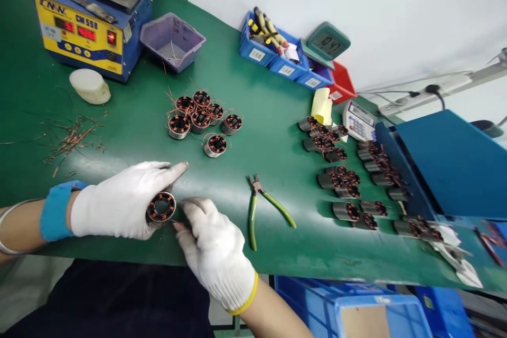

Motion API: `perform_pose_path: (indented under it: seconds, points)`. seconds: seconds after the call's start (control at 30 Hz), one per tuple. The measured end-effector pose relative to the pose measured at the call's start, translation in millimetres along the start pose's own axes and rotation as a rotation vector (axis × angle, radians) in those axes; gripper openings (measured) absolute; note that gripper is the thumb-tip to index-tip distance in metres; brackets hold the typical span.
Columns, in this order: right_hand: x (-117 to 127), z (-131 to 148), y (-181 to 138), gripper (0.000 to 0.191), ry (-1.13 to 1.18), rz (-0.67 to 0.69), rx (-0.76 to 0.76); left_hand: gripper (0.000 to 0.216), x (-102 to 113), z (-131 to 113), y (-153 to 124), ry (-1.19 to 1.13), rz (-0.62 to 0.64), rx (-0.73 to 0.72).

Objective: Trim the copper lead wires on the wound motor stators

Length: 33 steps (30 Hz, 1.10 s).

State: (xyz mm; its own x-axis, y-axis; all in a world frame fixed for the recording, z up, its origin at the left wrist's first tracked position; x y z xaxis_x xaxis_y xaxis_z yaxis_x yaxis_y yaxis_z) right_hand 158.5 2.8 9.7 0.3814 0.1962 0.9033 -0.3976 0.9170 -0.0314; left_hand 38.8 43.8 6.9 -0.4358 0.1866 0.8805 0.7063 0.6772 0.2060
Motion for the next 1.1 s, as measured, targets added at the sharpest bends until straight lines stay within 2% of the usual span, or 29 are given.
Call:
perform_pose_path:
  seconds: [0.13, 0.27, 0.33, 0.43, 0.5, 0.6, 0.63, 0.67, 0.7, 0.77, 0.83, 0.9, 1.0, 1.07, 1.1]
  points:
    - [-5.9, -5.5, 10.8, 0.015, 0.083, 0.099, -0.104, 0.083, -0.3, 0.1, -0.4, 0.013, -0.026, 0.005]
    - [-15.9, -15.0, 13.1, 0.012, 0.363, 0.134, -0.194, 0.082, -2.7, 1.1, -1.1, -0.025, -0.014, 0.047]
    - [-19.7, -18.8, 12.7, 0.015, 0.56, 0.102, -0.234, 0.081, -1.3, 4.9, -1.9, -0.116, 0.007, 0.104]
    - [-19.3, -18.3, 12.4, 0.019, 0.807, 0.031, -0.232, 0.092, 4.3, 19.2, -4.3, -0.437, 0.061, 0.287]
    - [-14.0, -14.4, 12.6, 0.02, 0.865, -0.013, -0.194, 0.081, 1.1, 25.5, -7.4, -0.702, 0.193, 0.42]
    - [-3.5, -7.6, 12.3, 0.021, 0.843, -0.058, -0.139, 0.04, -12.5, 15.3, -16.0, -1.029, 0.51, 0.523]
    - [-0.9, -6.2, 11.9, 0.022, 0.819, -0.065, -0.13, 0.034, -15.0, 11.4, -18.3, -1.092, 0.558, 0.541]
    - [0.8, -5.9, 11.2, 0.023, 0.795, -0.071, -0.129, 0.031, -16.3, 9.3, -19.5, -1.127, 0.553, 0.555]
    - [0.2, -7.1, 10.3, 0.023, 0.784, -0.063, -0.149, 0.032, -16.1, 9.4, -19.8, -1.127, 0.498, 0.566]
    - [-8.9, -14.3, 7.5, 0.022, 0.844, -0.003, -0.25, 0.035, -7.1, 9.4, -17.8, -1.029, 0.287, 0.503]
    - [-24.2, -22.4, 3.2, 0.024, 1.015, 0.086, -0.382, 0.033, 12.2, -0.8, -16.4, -0.801, 0.068, 0.296]
    - [-36.0, -25.6, -0.3, 0.031, 1.195, 0.155, -0.459, 0.028, 30.6, -22.8, -19.9, -0.533, -0.071, 0.026]
    - [-40.1, -20.2, -2.5, 0.038, 1.339, 0.228, -0.439, 0.031, 34.9, -50.8, -28.7, -0.344, -0.047, -0.265]
    - [-35.3, -12.8, -3.9, 0.04, 1.349, 0.26, -0.389, 0.038, 35.8, -51.7, -29.5, -0.352, -0.054, -0.284]
    - [-31.0, -9.7, -4.6, 0.04, 1.327, 0.257, -0.367, 0.04, 38.3, -43.6, -27.3, -0.382, -0.103, -0.203]
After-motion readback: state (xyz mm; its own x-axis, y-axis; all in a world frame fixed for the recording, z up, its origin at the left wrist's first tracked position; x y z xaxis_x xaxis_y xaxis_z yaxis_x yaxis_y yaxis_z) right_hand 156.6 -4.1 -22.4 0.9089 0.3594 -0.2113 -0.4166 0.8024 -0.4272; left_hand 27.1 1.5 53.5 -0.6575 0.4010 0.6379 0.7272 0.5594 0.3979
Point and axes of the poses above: each hand's wrist, its own y-axis towards the middle knuckle, its own x-axis out of the back of the hand, z = x × y, the point moved 8 cm from there along y, towards the middle knuckle, and after that the axes turned 2 degrees about y, right-handed, at the moved point
